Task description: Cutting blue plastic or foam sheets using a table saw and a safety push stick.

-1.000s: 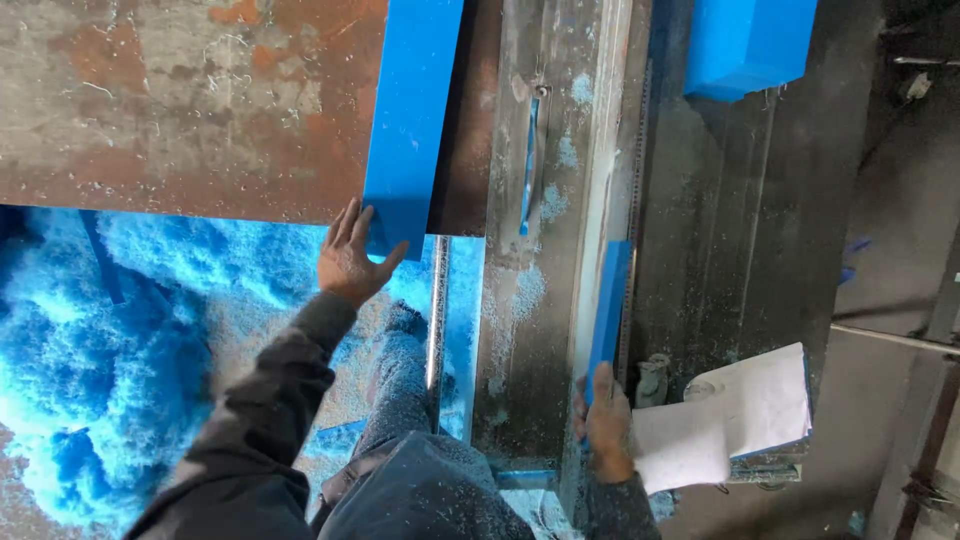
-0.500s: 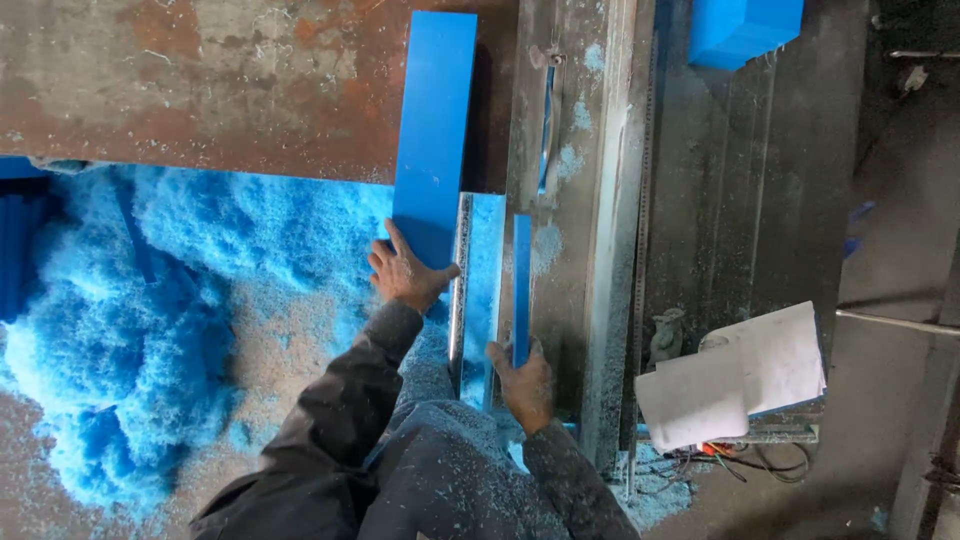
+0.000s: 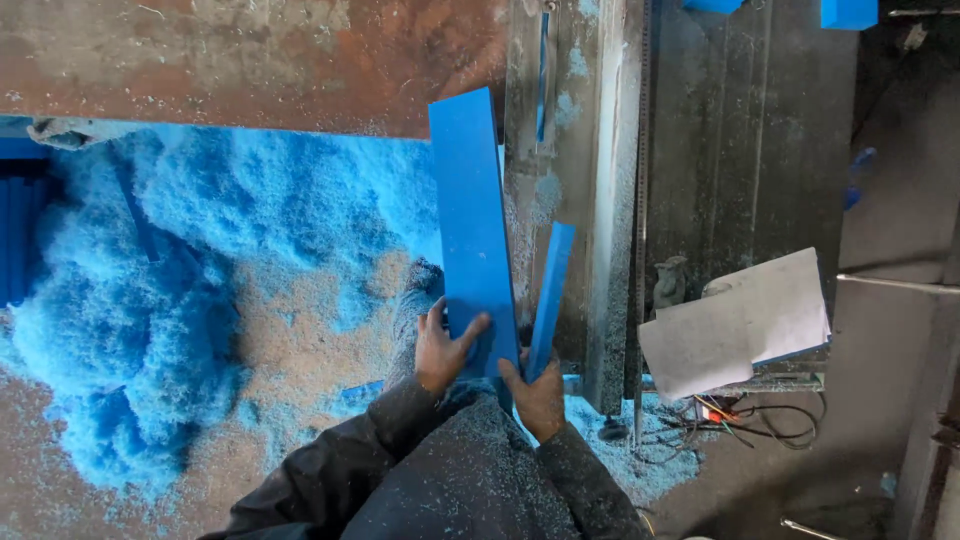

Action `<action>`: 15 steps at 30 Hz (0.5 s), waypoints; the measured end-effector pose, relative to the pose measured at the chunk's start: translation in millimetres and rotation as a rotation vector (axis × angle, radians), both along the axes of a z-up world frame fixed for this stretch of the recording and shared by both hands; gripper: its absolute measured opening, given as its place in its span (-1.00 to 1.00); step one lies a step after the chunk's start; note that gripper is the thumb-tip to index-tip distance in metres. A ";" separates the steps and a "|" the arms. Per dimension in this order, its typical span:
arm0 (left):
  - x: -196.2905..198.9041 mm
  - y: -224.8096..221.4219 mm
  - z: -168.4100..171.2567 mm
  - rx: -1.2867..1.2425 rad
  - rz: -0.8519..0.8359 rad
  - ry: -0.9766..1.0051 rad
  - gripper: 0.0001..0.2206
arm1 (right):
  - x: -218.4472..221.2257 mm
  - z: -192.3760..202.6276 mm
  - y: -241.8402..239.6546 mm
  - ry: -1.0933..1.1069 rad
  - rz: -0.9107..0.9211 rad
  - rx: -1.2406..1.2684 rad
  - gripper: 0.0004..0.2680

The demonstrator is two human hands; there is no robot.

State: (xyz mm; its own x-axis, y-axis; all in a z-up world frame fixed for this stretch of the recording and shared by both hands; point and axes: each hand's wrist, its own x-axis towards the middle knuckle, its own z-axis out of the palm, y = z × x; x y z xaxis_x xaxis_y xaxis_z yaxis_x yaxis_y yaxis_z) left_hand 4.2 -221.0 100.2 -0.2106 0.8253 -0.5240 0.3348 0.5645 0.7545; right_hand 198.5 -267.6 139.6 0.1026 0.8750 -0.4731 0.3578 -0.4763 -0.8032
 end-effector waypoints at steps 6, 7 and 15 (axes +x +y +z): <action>2.6 49.7 -135.8 0.536 -0.310 0.163 -0.26 | 44.1 27.2 -53.3 0.025 0.031 -0.089 -0.71; 18.9 52.0 -111.8 0.536 -0.315 0.158 -0.26 | 49.8 34.2 -55.7 0.022 0.026 -0.090 -0.71; 90.5 35.5 -49.1 0.164 0.307 -0.254 -0.42 | 92.1 29.0 -106.1 -0.166 -0.280 -0.148 -0.64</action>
